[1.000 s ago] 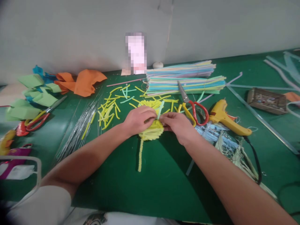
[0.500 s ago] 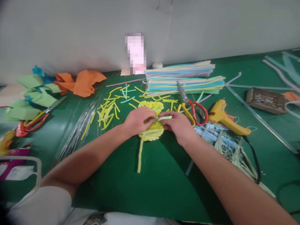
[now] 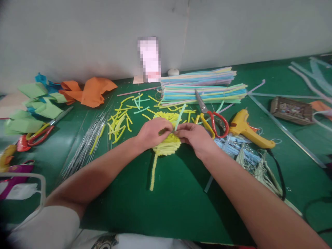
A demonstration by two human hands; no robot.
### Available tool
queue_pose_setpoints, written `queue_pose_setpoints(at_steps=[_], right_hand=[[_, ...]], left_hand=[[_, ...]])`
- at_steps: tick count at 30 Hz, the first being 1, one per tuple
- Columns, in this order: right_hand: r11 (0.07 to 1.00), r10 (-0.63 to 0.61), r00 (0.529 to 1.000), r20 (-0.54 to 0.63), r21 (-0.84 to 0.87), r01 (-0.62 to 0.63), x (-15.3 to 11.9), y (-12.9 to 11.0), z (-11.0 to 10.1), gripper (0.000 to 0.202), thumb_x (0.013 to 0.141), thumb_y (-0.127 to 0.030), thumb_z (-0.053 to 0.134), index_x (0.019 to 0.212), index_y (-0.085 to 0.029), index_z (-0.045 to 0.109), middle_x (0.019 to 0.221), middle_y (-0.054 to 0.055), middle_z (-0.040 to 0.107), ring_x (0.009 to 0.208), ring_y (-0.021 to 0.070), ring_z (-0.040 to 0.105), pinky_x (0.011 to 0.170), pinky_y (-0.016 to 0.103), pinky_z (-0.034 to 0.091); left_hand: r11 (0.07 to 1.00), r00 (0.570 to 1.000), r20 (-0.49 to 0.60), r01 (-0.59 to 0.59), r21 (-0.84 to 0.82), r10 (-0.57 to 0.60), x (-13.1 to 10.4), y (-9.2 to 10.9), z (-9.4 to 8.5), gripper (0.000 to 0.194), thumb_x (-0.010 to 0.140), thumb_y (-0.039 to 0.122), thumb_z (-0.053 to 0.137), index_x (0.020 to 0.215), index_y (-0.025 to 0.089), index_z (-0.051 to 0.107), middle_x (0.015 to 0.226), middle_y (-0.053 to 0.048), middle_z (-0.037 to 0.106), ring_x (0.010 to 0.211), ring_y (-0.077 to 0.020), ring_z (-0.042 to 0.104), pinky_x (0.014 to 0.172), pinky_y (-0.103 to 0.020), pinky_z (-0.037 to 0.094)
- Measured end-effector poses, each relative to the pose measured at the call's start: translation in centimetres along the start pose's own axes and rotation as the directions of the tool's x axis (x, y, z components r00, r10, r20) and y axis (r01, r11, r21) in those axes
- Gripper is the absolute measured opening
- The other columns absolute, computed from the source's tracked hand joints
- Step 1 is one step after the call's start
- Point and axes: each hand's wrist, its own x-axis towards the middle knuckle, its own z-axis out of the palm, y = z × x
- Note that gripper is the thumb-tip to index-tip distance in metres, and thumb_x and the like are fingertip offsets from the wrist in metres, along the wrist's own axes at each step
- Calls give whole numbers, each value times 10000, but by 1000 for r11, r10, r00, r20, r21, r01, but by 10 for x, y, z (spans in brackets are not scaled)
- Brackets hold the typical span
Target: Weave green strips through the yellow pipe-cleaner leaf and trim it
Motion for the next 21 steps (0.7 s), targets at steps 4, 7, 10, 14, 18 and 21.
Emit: queue_pose_setpoints(at_steps=[4,7,10,14,18,21], right_hand=[[1000,19,1000,-23,12,-19,1,1,-2,225,509,-180,803,693,-205,677,640,-10,618,619,106,551,606,246,481],[1000,17,1000,-23,2,-17,0,1,-2,268,477,-188,826,705,-197,683,657,-9,632,633,106,563,627,245,485],[1000,15,1000,-13,1,-15,-1,1,-1,281,464,-210,838,701,-194,690,665,-9,632,637,105,564,627,240,484],[1000,18,1000,6,4,-18,0,2,-3,251,482,-220,833,689,-203,691,684,-7,636,652,108,568,626,234,488],[1000,6,999,32,-29,-5,1,1,-4,227,510,-222,816,688,-199,677,696,-17,632,645,92,558,624,220,483],[996,-14,1000,26,-84,16,1,0,-3,259,507,-229,814,723,-191,674,665,-26,607,619,89,537,613,229,485]], left_hand=[[1000,1000,-5,-8,7,8,0,0,0,155,871,162,460,820,196,603,876,-23,693,837,-156,609,787,-289,477],[1000,1000,-6,-12,22,12,-1,0,1,158,877,166,458,837,199,607,897,-26,697,867,-159,616,798,-291,481],[999,1000,-13,-13,31,14,-1,-1,2,155,878,168,461,851,201,610,896,-26,698,866,-161,618,795,-294,483],[1000,1000,-28,-9,20,9,-1,-2,3,127,869,168,484,852,200,606,898,-21,699,860,-162,617,789,-296,484],[999,1000,-19,-16,29,16,-2,-3,4,115,866,172,500,844,204,608,915,-15,703,884,-166,620,806,-300,481],[999,1000,-6,-24,47,25,-3,-3,5,111,875,191,506,862,207,615,925,-13,707,898,-168,622,807,-300,479]])
